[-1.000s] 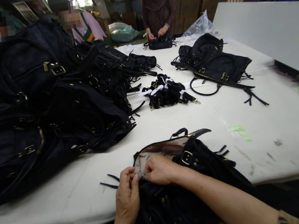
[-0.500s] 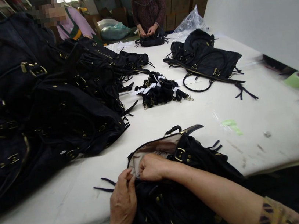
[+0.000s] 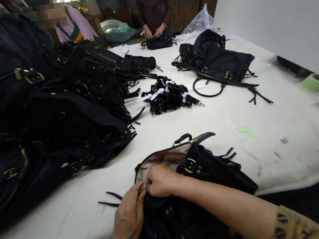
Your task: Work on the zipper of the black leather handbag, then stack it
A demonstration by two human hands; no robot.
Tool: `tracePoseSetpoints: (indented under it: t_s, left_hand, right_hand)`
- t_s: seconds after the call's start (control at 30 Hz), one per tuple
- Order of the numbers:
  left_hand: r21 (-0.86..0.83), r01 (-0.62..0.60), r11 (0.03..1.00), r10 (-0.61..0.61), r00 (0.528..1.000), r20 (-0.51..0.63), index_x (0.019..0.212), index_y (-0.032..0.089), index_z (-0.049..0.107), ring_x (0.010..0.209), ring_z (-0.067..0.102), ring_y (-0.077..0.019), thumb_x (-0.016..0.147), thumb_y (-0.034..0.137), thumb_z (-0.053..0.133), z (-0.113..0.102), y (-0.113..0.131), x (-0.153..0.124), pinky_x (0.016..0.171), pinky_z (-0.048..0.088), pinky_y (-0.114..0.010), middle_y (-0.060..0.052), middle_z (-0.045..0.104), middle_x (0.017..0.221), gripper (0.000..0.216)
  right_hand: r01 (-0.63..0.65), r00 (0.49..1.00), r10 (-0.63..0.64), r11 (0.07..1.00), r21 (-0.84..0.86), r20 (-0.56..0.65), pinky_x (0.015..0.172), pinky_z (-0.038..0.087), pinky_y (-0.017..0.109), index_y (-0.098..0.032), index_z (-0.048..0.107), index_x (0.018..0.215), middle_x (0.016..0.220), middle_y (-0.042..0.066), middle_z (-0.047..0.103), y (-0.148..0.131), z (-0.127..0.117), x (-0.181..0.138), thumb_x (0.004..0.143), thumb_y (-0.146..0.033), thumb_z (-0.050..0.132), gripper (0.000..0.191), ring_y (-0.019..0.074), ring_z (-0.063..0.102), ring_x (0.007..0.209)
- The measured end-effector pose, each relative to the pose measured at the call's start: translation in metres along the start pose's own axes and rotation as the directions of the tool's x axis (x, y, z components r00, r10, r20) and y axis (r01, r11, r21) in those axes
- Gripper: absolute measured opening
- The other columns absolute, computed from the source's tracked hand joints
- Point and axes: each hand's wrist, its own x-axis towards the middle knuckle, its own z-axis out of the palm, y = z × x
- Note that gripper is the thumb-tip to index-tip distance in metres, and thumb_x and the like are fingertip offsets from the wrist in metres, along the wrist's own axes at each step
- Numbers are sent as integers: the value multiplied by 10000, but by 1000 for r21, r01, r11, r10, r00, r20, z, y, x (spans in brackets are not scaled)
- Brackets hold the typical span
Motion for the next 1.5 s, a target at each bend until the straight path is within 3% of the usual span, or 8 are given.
tracePoseSetpoints:
  t_s: [0.27,0.47,0.63,0.8,0.97,1.07,1.17,1.5]
  left_hand:
    - [25,46,999,-52,941,334,980,230,644,800,662,-200,890,252,336,-23,-4,24,721,525,-330,-49,675,840,322]
    - [154,115,981,-179,844,506,889,237,588,883,601,-239,878,257,378,-32,10,34,764,442,-375,-37,638,869,212]
    - [115,137,984,-174,884,435,841,223,522,835,580,-205,912,276,331,-35,14,29,752,430,-337,-28,599,836,211]
    - [-11,123,992,-120,979,166,843,224,519,775,570,-194,930,320,338,-38,33,34,718,414,-322,-19,591,806,223]
    - [-159,166,973,-151,983,101,862,232,557,804,575,-204,911,317,402,-29,60,46,743,390,-327,-14,617,817,183]
    - [-332,274,902,-249,961,116,828,227,561,669,564,-169,895,308,446,-15,64,48,652,384,-293,19,598,718,155]
    - [-466,322,824,-314,945,97,815,210,559,657,583,-147,880,304,472,-2,59,48,625,424,-258,23,616,715,144]
    - [-676,203,708,-321,945,-53,932,238,706,904,641,-160,873,231,503,11,53,36,866,487,-282,-13,704,939,212]
  right_hand:
    - [-15,1000,14,999,-34,-23,468,315,246,-217,734,717,654,38,679,0,5,6,680,-233,584,156,185,588,598]
    - [10,999,-9,1000,8,-52,457,298,236,-226,743,711,622,18,676,3,8,5,687,-214,596,149,172,591,588]
    - [59,985,-55,998,24,-164,604,396,222,-223,743,843,800,26,726,4,-1,-6,833,-214,543,200,165,643,753]
    - [171,939,-139,982,77,-314,763,421,247,-203,710,957,923,63,723,7,-11,-16,875,-178,506,221,193,645,886]
    - [167,913,13,901,401,-408,619,427,236,-171,613,1030,685,5,674,21,-5,-18,812,-144,538,232,157,614,636]
    - [114,921,165,754,647,-353,458,356,203,-184,553,852,516,-60,568,29,-2,-16,791,-207,559,65,117,512,447]
    - [85,932,219,640,763,-287,435,357,192,-174,562,726,504,-54,559,32,-2,-13,744,-260,609,100,105,504,436]
    - [112,971,133,483,868,-199,624,505,259,-161,739,910,721,35,677,34,-6,-18,699,-491,734,392,141,604,640]
